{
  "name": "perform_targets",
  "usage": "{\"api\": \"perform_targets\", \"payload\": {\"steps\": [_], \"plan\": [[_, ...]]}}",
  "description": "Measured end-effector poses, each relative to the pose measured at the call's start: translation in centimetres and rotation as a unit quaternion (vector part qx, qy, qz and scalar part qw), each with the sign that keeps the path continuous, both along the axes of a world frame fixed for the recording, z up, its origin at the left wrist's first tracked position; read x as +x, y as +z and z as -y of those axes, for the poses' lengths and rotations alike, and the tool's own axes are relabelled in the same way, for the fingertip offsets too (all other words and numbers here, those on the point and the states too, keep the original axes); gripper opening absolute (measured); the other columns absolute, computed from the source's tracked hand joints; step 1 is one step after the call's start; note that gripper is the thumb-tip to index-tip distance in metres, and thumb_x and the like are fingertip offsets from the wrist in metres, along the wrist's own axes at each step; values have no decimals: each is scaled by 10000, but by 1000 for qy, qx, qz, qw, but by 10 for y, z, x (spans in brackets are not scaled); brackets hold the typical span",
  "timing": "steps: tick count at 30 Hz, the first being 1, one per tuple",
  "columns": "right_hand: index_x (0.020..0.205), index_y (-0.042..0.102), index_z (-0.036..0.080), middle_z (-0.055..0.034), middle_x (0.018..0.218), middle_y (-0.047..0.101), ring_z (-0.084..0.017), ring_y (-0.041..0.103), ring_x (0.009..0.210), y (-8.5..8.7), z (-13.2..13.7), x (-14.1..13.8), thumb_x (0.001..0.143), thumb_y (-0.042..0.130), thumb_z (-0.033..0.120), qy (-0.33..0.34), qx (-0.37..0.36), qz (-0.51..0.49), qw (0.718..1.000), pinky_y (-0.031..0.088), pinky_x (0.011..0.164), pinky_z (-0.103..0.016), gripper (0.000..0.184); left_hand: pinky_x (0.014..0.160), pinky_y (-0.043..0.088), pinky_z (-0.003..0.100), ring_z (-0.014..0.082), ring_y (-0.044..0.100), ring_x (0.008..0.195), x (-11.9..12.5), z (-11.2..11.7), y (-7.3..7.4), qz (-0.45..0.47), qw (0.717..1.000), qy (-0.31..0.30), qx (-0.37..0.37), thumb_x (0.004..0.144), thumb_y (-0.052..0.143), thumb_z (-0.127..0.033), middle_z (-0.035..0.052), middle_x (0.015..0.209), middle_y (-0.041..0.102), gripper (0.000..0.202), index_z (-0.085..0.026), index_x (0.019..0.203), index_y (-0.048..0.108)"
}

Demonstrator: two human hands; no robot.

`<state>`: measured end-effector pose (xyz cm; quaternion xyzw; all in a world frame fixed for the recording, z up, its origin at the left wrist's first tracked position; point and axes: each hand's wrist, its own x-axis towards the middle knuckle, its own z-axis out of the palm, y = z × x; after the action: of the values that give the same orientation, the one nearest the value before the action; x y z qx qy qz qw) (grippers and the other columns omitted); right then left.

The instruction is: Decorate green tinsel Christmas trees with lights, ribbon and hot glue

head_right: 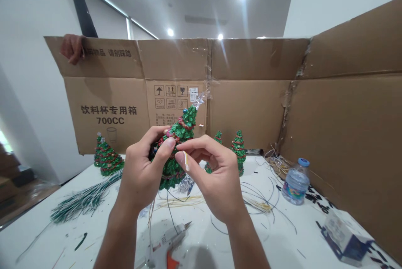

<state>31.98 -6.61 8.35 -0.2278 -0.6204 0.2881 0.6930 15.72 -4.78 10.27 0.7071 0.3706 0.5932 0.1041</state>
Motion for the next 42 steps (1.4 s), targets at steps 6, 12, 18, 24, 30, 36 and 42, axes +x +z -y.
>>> {"api": "perform_targets", "payload": {"steps": [6,12,18,24,30,36,42], "plan": [[978,893,313,31,774,710,-88,641,636,0,-1,2,976,885,310,16,18,-74,997,535,563,-198,9,762,500,318,167,669,807,1,-1,1,-2,1000,3,-4,1062,633,-464,-39,920,780,244,-257,1114,751],[943,904,292,-4,842,773,-104,653,646,-2,-9,3,952,903,333,-15,-14,-53,998,558,561,-210,42,789,504,326,187,686,842,4,0,1,-9,1000,2,-5,1064,631,-457,-27,952,793,244,-260,1138,753],[1028,879,302,12,817,771,-118,648,649,-3,-7,3,929,915,289,-2,-14,-51,999,568,557,-218,106,789,507,327,183,693,849,2,-2,-1,-5,1000,0,-3,1065,635,-480,-31,963,796,255,-263,1133,749],[983,849,290,43,773,717,-72,621,558,-3,-5,7,948,902,268,39,-1,-88,995,509,441,-149,68,773,495,324,171,671,819,1,-1,-2,-6,1000,3,-3,1070,634,-470,-41,937,782,241,-264,1116,748],[953,849,274,34,749,718,-92,656,616,-1,-3,3,958,886,264,-7,-16,-37,999,546,470,-159,39,767,499,320,166,665,812,1,-1,-1,-8,1000,3,-5,1065,640,-479,-45,924,774,244,-265,1116,745],[1052,808,307,36,877,757,-102,670,657,-2,-1,1,992,824,218,-59,12,-24,998,564,510,-197,109,784,506,308,157,677,835,2,-3,-1,-6,1000,-2,-4,1068,640,-484,-52,950,788,247,-271,1131,746],[1041,845,274,8,918,766,-137,701,742,-3,-5,1,1001,771,139,-154,130,22,979,593,595,-282,160,800,506,306,156,685,859,1,-2,0,-8,1000,0,-7,1065,636,-490,-55,971,797,255,-270,1129,748]]}}
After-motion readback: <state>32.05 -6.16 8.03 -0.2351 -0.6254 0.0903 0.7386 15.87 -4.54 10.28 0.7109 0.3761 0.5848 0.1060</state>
